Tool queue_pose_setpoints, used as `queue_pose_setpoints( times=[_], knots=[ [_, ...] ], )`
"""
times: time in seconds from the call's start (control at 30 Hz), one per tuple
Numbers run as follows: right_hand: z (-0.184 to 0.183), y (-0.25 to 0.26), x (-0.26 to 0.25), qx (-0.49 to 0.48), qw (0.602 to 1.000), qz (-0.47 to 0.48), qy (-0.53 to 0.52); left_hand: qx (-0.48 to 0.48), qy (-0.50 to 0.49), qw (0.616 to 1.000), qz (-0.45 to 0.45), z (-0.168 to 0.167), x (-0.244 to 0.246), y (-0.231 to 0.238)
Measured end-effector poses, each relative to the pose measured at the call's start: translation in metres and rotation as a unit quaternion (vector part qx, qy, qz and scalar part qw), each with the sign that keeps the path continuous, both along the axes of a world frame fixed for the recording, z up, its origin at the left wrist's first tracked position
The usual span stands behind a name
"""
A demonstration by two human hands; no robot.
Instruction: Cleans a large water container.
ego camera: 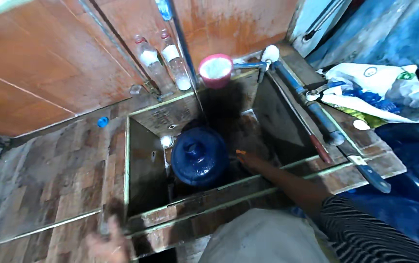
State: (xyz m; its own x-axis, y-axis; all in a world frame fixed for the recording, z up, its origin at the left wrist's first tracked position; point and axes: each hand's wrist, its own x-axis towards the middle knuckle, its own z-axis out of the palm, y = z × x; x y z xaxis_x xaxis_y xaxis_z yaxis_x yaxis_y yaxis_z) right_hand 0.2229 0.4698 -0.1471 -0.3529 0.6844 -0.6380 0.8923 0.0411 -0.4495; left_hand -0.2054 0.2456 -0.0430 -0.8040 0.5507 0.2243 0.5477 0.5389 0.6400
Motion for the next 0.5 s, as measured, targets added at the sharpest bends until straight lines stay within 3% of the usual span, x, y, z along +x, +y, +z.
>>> queue_pose_setpoints(
  times=[0.07,0.13,0.23,0.3,0.43,0.5],
  knots=[
    [0.003,0.000,0.000,-0.020,0.998,-0.049,0.021,0.038,-0.055,0.978,-0.197,-0.013,0.061,0.070],
    [0.000,0.002,0.002,-0.040,0.993,-0.103,0.030,-0.012,-0.106,0.948,-0.300,-0.025,0.119,0.126],
    [-0.008,0.004,0.007,-0.075,0.965,-0.232,0.092,0.049,-0.209,0.937,-0.275,-0.046,0.185,0.199],
    [-0.002,0.008,0.008,-0.094,0.960,-0.246,0.091,0.099,-0.222,0.936,-0.255,-0.040,0.199,0.246],
    [-0.012,0.018,0.006,-0.130,0.942,-0.295,0.088,0.007,-0.280,0.892,-0.355,-0.015,0.200,0.324],
    [-0.009,0.029,0.007,-0.127,0.943,-0.296,0.088,0.012,-0.302,0.875,-0.378,-0.013,0.208,0.353]
  ],
)
